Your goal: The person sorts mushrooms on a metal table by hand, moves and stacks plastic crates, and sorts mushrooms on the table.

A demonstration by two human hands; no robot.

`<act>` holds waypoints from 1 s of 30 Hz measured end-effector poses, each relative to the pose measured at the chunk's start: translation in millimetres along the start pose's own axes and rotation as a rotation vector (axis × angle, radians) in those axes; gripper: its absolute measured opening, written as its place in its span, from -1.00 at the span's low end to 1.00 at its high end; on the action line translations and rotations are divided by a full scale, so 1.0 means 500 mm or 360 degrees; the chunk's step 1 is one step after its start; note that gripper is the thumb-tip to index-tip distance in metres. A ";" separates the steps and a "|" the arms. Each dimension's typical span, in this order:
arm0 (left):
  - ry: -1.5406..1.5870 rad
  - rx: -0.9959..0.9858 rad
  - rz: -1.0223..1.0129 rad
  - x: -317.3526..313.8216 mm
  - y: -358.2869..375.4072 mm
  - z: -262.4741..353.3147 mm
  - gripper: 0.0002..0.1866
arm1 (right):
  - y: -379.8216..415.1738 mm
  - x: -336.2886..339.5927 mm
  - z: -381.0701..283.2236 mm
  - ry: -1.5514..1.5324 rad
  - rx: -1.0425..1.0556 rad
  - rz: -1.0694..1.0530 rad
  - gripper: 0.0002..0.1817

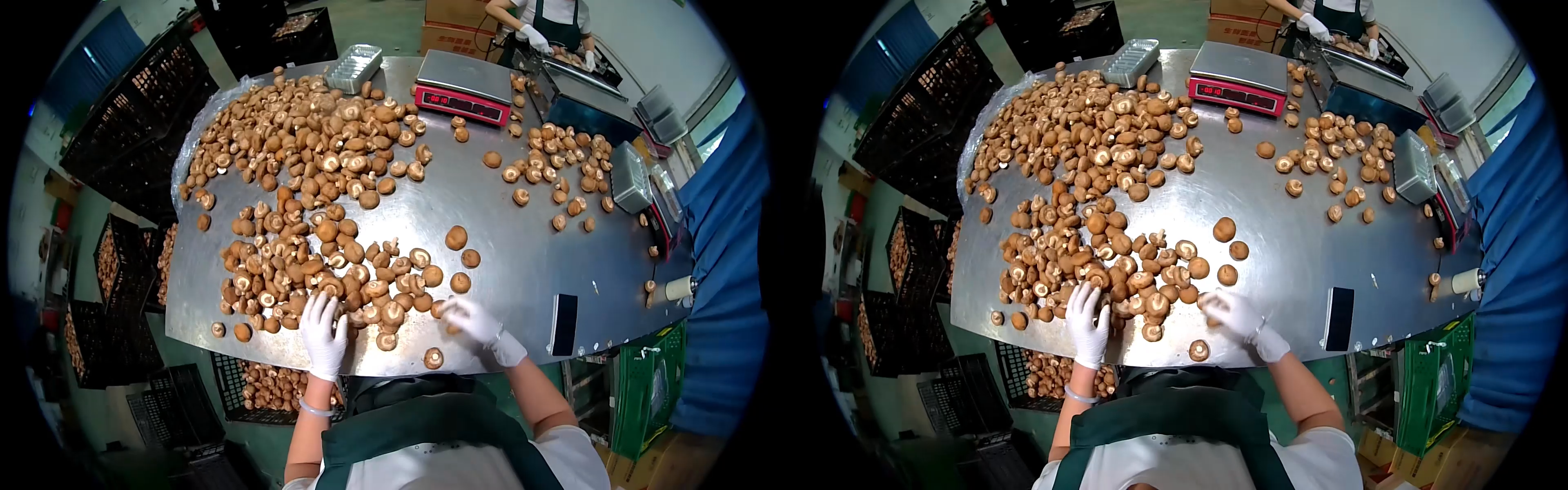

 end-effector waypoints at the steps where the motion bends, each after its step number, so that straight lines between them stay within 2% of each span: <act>1: 0.0020 -0.0001 -0.0016 -0.009 -0.001 0.013 -0.66 | 0.018 -0.018 0.029 0.0099 -0.0036 -0.0046 -0.74; 2: 0.0041 -0.0004 -0.0020 -0.021 -0.006 0.022 -0.68 | 0.024 -0.027 0.051 0.0207 -0.0061 -0.0092 -0.69; 3: 0.0109 -0.0008 -0.0088 -0.043 -0.016 0.029 -0.71 | 0.028 -0.035 0.008 0.0347 -0.0047 -0.0092 -0.60; 4: 0.0047 -0.0055 -0.0253 -0.075 -0.027 0.040 -0.68 | 0.018 -0.053 -0.022 0.0747 0.0376 -0.0042 -0.50; 6: -0.0109 -0.0177 -0.0453 -0.139 -0.046 0.066 -0.64 | -0.003 -0.099 -0.111 0.1116 0.0404 -0.0108 -0.38; 8: -0.0473 -0.0330 -0.0581 -0.192 -0.052 0.072 -0.54 | -0.049 -0.160 -0.106 0.1299 0.0709 -0.0041 -0.32; 10: -0.0460 -0.0079 -0.0706 -0.212 -0.066 0.045 -0.53 | -0.092 -0.199 -0.083 0.1449 0.0669 -0.0165 -0.35; 12: -0.0021 0.0172 -0.0437 -0.177 -0.064 0.022 -0.61 | -0.095 -0.176 -0.104 0.1088 0.0775 -0.0055 -0.45; 13: 0.0464 0.0385 -0.0331 -0.166 -0.052 0.000 -0.62 | -0.101 -0.155 -0.092 0.0842 0.0677 -0.0104 -0.53; 14: 0.1116 0.0768 -0.0448 -0.157 -0.041 0.002 -0.56 | -0.123 -0.153 -0.043 0.0358 0.0459 -0.0269 -0.52; 16: 0.1737 0.1151 -0.0411 -0.147 -0.012 0.007 -0.55 | -0.117 -0.135 -0.027 -0.0665 0.0092 -0.0486 -0.50; 17: 0.1736 0.1166 -0.0393 -0.142 -0.001 0.003 -0.55 | -0.093 -0.118 -0.036 -0.1025 -0.0283 -0.0415 -0.46; 18: 0.1879 0.1229 -0.0442 -0.146 0.015 0.004 -0.54 | -0.116 -0.132 0.011 -0.1383 -0.0323 -0.0416 -0.45; 20: 0.2026 0.1307 -0.0483 -0.151 0.038 0.012 -0.52 | -0.114 -0.141 -0.022 -0.1797 -0.0300 -0.0644 -0.46; 24: 0.2201 0.1262 -0.0425 -0.135 0.049 0.048 -0.47 | -0.101 -0.146 -0.084 -0.2005 -0.0241 -0.0777 -0.44; 26: 0.2173 0.1268 -0.0254 -0.114 0.055 0.058 -0.50 | -0.093 -0.154 -0.102 -0.2135 -0.0274 -0.0799 -0.40; 27: 0.2100 0.1214 -0.0267 -0.103 0.054 0.070 -0.52 | -0.090 -0.158 -0.104 -0.1979 -0.0240 -0.0857 -0.34; 28: 0.1785 0.1145 -0.0291 -0.090 0.053 0.080 -0.55 | -0.090 -0.166 -0.101 -0.1967 -0.0253 -0.0871 -0.34; 30: 0.1178 0.0688 -0.0253 -0.079 0.042 0.110 -0.59 | -0.089 -0.181 -0.084 -0.1033 0.0009 -0.0821 -0.29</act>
Point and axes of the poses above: each hand's wrist, its own y-axis away from the middle knuckle, its own x-axis out of the back of the hand, z = x × y, the point moved 9 cm from there along -y, towards the middle knuckle
